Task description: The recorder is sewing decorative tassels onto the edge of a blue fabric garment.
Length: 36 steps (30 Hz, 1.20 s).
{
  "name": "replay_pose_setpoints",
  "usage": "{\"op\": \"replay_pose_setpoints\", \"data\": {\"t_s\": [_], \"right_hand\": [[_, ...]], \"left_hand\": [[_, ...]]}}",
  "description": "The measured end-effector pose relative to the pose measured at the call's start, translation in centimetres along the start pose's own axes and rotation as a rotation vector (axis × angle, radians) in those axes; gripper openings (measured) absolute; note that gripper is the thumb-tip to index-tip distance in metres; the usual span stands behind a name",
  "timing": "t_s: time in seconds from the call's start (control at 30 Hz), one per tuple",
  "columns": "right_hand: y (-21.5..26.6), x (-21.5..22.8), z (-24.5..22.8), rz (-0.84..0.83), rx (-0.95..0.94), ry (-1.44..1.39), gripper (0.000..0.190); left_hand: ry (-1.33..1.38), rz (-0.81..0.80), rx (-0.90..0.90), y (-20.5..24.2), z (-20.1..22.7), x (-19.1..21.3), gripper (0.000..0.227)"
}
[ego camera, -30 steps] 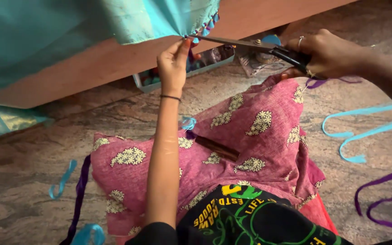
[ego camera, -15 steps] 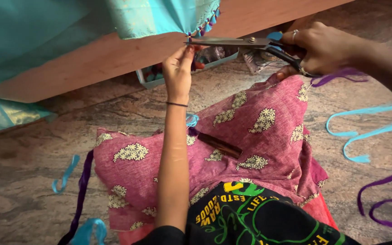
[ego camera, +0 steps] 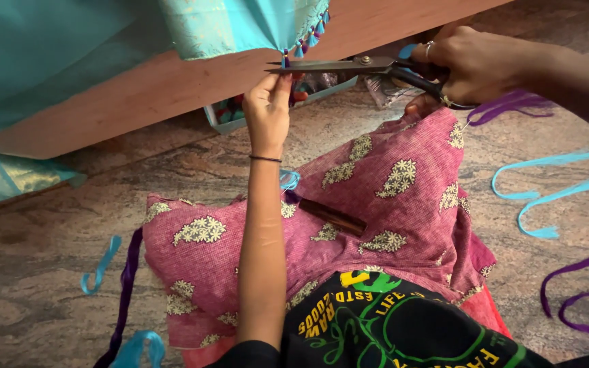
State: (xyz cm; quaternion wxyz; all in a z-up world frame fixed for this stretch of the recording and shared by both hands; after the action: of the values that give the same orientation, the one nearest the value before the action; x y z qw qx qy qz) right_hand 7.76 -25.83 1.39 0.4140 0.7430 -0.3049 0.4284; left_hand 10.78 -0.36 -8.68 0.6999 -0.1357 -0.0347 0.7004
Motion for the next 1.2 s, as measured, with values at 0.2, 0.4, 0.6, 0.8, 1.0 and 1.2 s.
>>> {"op": "replay_pose_setpoints", "data": {"t_s": [0.2, 0.4, 0.6, 0.8, 1.0, 1.2], "right_hand": [[0.0, -0.7, 1.0, -0.03, -0.027, 0.061, 0.073], [0.1, -0.4, 0.6, -0.043, -0.021, 0.051, 0.07], [0.1, -0.5, 0.2, -0.056, -0.065, -0.004, 0.064], [-0.2, -1.3, 1.5, -0.096, -0.103, 0.049, 0.061], [-0.3, -0.3, 1.0, 0.015, -0.032, 0.063, 0.051], [1.1, -1.3, 1.1, 0.01, -0.11, -0.032, 0.044]], "left_hand": [[0.002, -0.008, 0.034, 0.1, 0.4, -0.2, 0.027], [0.021, -0.029, 0.023, 0.1, 0.6, -0.2, 0.026], [0.01, 0.003, 0.037, 0.0, 0.6, -0.1, 0.028], [-0.179, 0.027, 0.056, -0.5, 1.0, 0.1, 0.029], [-0.377, 0.063, -0.011, -0.9, 1.8, 0.0, 0.026], [-0.118, -0.012, -0.098, -0.5, 2.4, -0.1, 0.025]]}}
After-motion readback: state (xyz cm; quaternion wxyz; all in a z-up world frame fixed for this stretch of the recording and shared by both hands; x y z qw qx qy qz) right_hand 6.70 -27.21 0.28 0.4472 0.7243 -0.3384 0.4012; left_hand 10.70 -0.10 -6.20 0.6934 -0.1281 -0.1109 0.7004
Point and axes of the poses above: each hand's wrist, its own y-axis away from the middle knuckle, its own x-axis out of the back of the hand, z = x × y, the point moved 9 cm from there along -y, towards the middle knuckle
